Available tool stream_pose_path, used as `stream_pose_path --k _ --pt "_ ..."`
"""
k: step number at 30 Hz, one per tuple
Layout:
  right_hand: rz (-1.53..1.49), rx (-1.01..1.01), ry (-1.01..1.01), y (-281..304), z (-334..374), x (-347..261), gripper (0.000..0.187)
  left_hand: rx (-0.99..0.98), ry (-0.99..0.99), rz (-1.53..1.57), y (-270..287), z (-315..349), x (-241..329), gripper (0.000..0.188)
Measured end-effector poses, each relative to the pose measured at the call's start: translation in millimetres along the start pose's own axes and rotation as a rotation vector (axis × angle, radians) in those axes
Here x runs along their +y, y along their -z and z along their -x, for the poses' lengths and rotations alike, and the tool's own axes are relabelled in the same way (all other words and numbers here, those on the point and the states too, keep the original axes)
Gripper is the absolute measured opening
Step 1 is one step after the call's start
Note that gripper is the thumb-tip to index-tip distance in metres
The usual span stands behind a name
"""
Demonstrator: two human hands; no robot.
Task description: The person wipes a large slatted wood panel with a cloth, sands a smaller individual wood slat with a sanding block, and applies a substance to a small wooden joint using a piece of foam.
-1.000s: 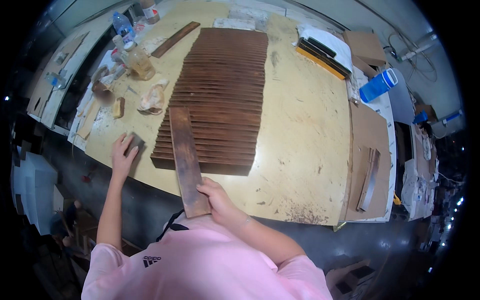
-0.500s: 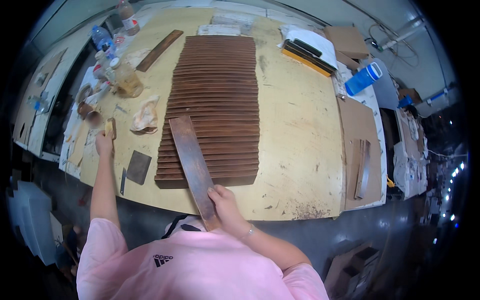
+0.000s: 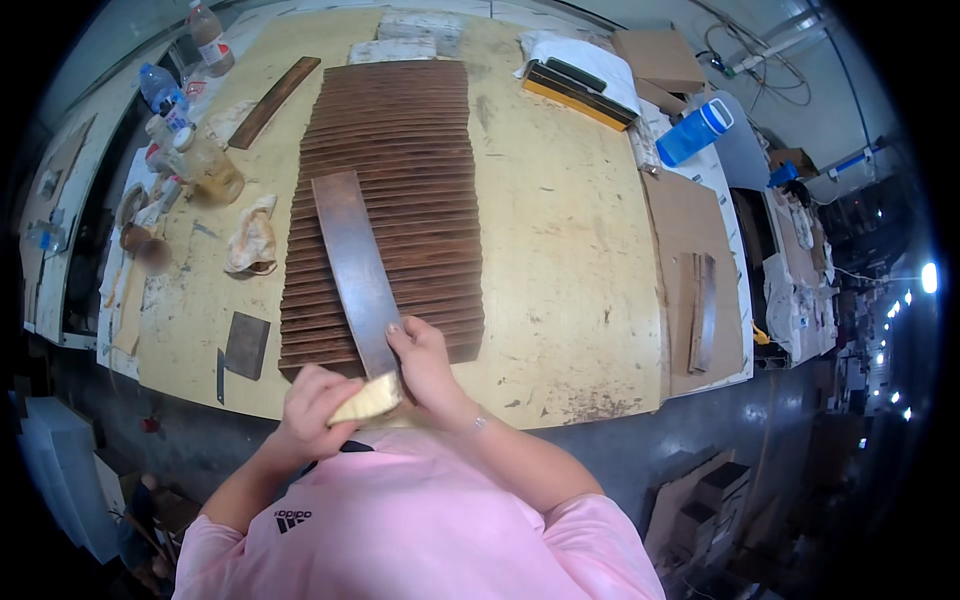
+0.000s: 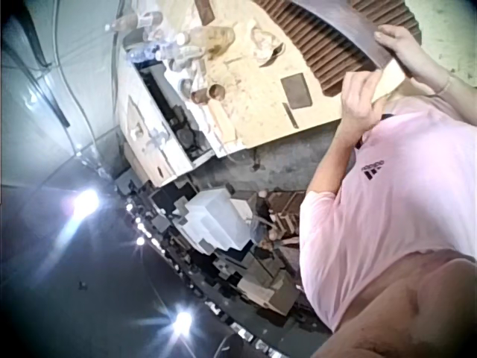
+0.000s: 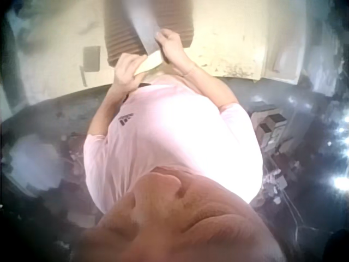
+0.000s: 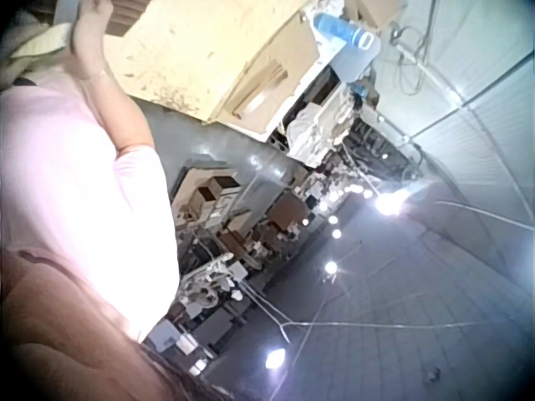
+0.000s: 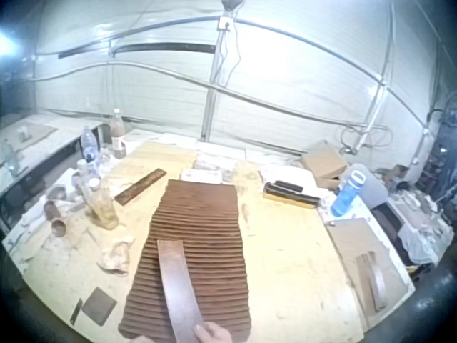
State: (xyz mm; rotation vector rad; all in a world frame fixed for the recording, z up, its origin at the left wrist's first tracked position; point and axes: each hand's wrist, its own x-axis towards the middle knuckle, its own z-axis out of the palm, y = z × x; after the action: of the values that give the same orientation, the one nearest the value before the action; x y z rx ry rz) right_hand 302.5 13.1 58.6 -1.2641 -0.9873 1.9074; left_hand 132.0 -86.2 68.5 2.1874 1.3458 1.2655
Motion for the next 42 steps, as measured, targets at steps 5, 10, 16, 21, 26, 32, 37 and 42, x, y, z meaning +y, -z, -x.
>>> stream_pose_path --k 5,10,16,21,26,32,37,42 --pt "0.063 -0.106 -0.085 16.8 5.6 0.2 0.022 0.241 0.264 -0.248 18.3 -49.4 -51.0 0.043" --pt "-0.016 -0.142 -0.084 32.0 6.2 9.1 0.021 0.155 0.079 -0.159 7.9 -42.4 -27.0 0.049" --pt "0.137 -0.16 0.024 59.5 13.2 12.0 0.02 0.294 0.279 -0.294 26.2 -66.5 -63.9 0.042" --pt "0.224 -0.11 0.133 63.6 23.4 11.1 0.02 0.463 0.296 -0.3 53.2 -90.7 -96.7 0.041" --pt "0.127 -0.061 0.161 64.0 18.2 8.8 0.018 0.29 0.174 -0.225 7.5 -74.4 -55.0 0.046" --pt "-0.12 0.016 0.255 53.5 -1.4 -3.2 0.017 -0.097 0.013 0.048 -32.5 -6.2 -5.3 0.048" --pt "-0.347 0.03 0.272 51.7 -13.5 -9.0 0.02 -0.011 0.153 -0.112 7.8 15.8 -23.8 0.044" --pt "-0.53 0.0 0.126 46.2 -9.5 -10.7 0.033 0.363 0.596 -0.389 80.5 57.7 -123.6 0.047"
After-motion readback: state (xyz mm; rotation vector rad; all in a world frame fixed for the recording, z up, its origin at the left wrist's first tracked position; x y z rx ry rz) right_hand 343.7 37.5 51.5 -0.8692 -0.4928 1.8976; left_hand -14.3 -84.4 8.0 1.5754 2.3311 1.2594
